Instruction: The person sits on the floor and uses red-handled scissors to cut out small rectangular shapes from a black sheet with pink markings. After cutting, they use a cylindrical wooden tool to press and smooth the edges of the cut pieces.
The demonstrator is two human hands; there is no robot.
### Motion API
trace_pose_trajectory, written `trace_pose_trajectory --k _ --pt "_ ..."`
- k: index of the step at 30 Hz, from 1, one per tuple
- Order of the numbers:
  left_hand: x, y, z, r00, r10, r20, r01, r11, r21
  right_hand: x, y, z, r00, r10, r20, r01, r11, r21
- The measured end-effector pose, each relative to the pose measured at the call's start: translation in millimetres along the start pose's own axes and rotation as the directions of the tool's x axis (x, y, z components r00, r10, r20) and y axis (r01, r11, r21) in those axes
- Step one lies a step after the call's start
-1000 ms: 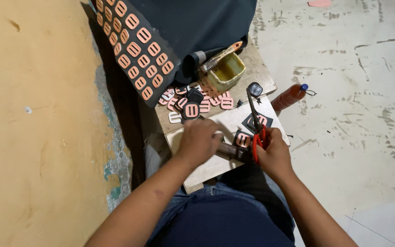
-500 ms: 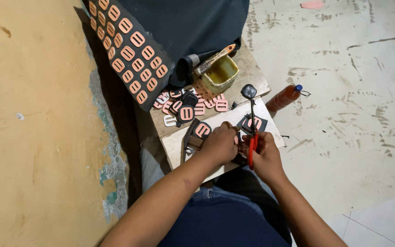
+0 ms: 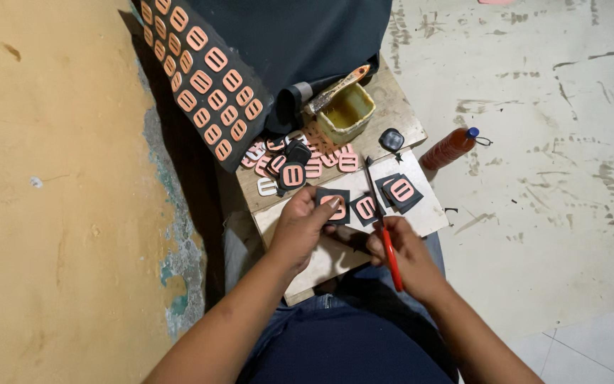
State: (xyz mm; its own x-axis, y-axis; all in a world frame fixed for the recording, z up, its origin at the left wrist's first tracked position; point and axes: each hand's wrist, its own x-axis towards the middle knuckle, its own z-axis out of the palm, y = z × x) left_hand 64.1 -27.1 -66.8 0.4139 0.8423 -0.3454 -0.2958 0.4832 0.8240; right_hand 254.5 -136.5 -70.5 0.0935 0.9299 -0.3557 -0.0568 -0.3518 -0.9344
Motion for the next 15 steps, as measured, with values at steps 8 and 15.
trace_pose_trajectory --k 8,15 --pt "-27.2 16.6 -1.5 0.999 -0.041 0.015 0.043 0.990 -0.134 -20.4 -19.7 28.0 0.978 0.076 0.192 -0.053 0.991 -0.126" --pt "-35.5 17.7 3.3 0.998 -0.032 0.049 0.039 0.987 -0.154 -25.0 -28.5 35.9 0.974 0.053 0.219 -0.025 0.992 -0.127"
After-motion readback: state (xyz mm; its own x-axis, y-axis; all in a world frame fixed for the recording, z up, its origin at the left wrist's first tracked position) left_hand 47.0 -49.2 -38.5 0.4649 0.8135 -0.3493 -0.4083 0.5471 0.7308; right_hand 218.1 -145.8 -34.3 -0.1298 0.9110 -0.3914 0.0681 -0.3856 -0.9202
